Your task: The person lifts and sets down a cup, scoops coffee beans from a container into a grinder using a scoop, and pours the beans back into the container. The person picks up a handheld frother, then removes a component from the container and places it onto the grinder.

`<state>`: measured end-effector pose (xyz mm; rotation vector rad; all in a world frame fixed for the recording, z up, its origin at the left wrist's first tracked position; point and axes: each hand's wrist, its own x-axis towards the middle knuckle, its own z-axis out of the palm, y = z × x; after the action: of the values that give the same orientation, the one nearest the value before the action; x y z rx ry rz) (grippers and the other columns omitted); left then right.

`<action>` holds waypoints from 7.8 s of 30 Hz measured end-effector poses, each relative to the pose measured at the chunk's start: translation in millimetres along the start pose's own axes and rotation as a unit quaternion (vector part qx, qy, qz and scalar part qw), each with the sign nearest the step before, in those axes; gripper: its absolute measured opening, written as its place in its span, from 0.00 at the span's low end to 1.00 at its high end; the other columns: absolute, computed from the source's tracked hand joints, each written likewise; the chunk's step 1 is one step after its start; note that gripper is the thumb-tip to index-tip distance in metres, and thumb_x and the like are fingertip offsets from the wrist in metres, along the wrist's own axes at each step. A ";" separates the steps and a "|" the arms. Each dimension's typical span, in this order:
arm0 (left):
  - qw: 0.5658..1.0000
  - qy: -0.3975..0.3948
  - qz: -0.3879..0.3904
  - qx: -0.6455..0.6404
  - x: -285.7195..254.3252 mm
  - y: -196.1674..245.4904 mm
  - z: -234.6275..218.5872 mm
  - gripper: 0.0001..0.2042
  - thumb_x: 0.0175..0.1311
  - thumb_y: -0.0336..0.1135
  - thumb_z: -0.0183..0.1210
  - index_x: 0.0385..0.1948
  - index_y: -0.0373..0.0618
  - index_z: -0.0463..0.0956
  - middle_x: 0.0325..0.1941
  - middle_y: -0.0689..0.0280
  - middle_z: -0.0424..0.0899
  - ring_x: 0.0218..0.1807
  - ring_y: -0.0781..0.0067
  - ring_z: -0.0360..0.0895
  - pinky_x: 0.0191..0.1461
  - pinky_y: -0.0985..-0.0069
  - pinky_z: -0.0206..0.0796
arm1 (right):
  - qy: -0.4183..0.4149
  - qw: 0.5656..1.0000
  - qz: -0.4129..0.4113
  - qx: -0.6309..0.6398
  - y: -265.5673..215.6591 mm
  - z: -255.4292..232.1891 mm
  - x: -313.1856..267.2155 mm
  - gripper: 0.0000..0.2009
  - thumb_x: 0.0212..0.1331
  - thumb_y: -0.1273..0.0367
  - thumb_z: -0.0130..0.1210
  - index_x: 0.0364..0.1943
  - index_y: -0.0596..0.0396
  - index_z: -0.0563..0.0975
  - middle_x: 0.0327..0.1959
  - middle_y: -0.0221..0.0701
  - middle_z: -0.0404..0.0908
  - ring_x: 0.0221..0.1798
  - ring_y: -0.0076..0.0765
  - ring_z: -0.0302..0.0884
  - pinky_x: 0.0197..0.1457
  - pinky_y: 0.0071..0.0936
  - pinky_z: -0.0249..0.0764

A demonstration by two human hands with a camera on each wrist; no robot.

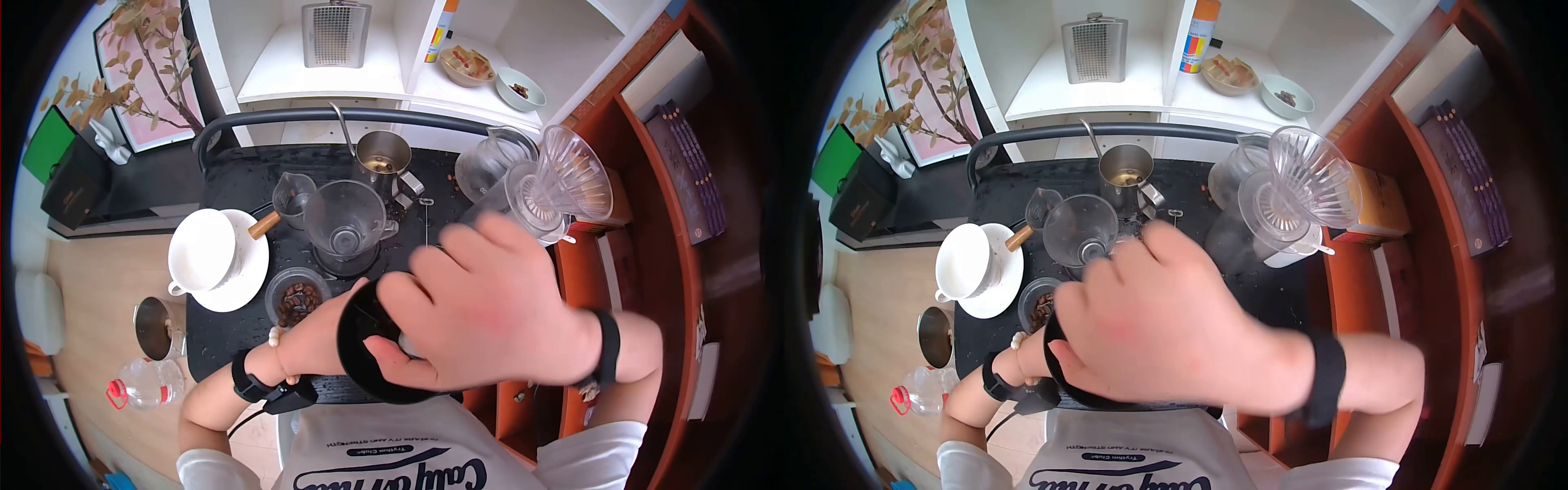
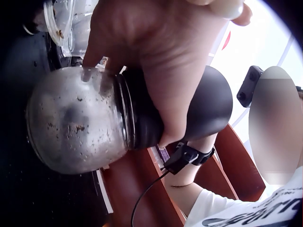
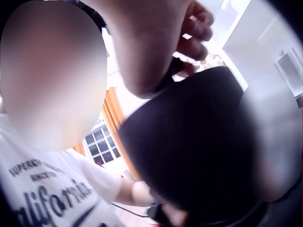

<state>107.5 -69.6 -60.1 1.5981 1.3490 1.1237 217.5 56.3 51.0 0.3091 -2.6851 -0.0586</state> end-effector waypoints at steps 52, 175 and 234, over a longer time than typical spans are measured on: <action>0.998 0.022 0.057 0.021 -6.4 -21.4 3.0 0.40 0.33 0.37 0.70 0.53 0.40 0.58 0.51 0.59 0.69 0.52 0.64 0.68 0.56 0.72 0.59 | 0.178 0.613 0.204 0.743 -17.3 108.7 -87.3 0.58 0.21 0.62 0.71 0.61 0.59 0.41 0.59 0.41 0.53 0.60 0.37 0.57 0.61 0.32 0.55; 0.796 0.473 0.072 -0.370 0.5 -0.3 -61.9 0.09 0.63 0.40 0.42 0.28 0.46 0.64 0.21 0.70 0.67 0.25 0.80 0.64 0.32 0.82 0.57 | 0.228 0.862 0.330 0.310 54.2 118.5 -33.7 0.06 0.54 0.72 0.51 0.27 0.60 0.69 0.24 0.27 0.67 0.21 0.19 0.61 0.24 0.16 0.59; 0.918 0.359 -0.028 -0.164 -41.2 18.1 -36.0 0.03 0.57 0.30 0.48 0.30 0.42 0.67 0.28 0.69 0.69 0.30 0.81 0.66 0.37 0.84 0.58 | -0.133 0.990 -0.029 -0.031 28.8 93.2 -118.9 0.15 0.39 0.70 0.50 0.37 0.44 0.73 0.43 0.24 0.68 0.31 0.21 0.64 0.28 0.13 0.63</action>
<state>77.1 -113.0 -37.6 0.9142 1.5198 1.8960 276.5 110.5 -80.3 0.3845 -2.9308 -0.2139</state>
